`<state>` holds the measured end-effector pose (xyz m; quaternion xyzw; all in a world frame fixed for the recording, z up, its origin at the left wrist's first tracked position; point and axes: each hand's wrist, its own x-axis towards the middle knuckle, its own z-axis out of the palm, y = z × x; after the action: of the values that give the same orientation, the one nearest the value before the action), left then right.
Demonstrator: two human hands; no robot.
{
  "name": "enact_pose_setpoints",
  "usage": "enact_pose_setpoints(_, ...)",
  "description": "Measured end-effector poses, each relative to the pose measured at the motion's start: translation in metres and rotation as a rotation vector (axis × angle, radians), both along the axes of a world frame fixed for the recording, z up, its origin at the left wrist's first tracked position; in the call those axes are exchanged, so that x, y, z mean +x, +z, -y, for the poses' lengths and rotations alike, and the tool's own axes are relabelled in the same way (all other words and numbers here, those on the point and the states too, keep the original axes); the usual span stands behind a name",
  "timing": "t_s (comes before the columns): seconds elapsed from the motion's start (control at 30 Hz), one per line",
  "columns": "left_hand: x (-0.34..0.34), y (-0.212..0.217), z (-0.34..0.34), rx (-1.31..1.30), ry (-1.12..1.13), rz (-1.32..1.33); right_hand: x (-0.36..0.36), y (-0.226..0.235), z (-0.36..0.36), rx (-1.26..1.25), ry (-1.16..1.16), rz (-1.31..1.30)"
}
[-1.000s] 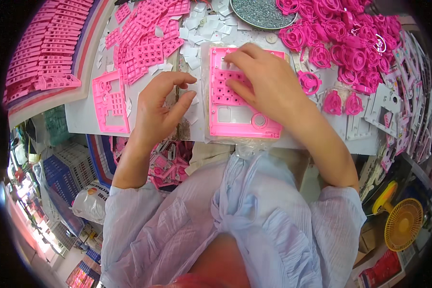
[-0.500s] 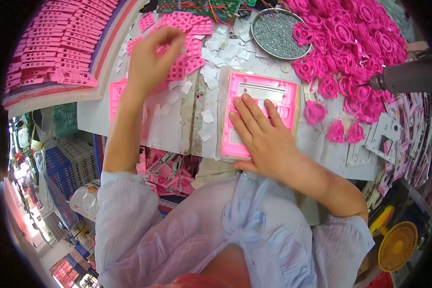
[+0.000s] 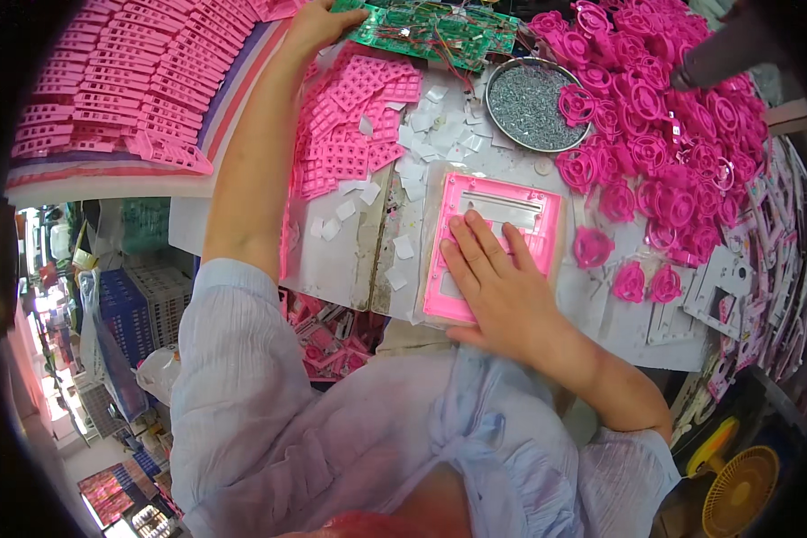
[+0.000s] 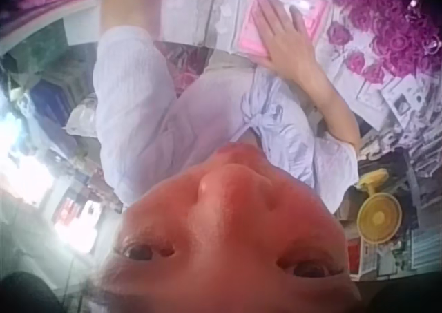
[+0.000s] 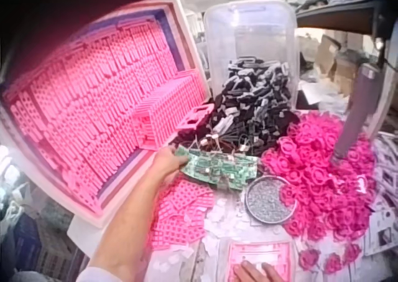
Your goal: Assembling the internal components and housing of a pink electronic toy piggy bank at a workbench.
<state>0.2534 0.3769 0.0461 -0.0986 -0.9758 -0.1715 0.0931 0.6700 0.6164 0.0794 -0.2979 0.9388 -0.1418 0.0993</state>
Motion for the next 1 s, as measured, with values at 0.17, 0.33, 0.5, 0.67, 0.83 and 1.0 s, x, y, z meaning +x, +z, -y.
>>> enact_pose_setpoints(0.17, 0.050, 0.024, -0.005, 0.251, 0.072, -0.175, 0.002, -0.001, -0.003, -0.104, 0.006, -0.014)
enact_pose_setpoints(0.33, 0.132, 0.095, -0.005, 0.817, -0.254, -0.648, -0.012, 0.016, -0.026, -0.642, -0.072, -0.147)
enact_pose_setpoints(0.5, 0.234, 0.101, -0.039, 0.421, -0.713, -0.765, -0.066, 0.054, 0.001, -1.542, -0.473, 0.415)
enact_pose_setpoints(0.67, 0.278, 0.077, -0.029, 0.401, -0.744, -0.728, -0.075, 0.049, 0.008, -1.724, -0.600, 0.524)
enact_pose_setpoints(0.83, 0.302, 0.051, -0.007, 1.140, -0.530, -0.189, -0.060, 0.036, -0.016, -1.686, -0.589, 0.393)
enact_pose_setpoints(1.0, 0.337, 0.078, -0.029, 1.255, -0.426, 0.415, -0.054, 0.033, -0.017, -1.522, -0.458, 0.512)
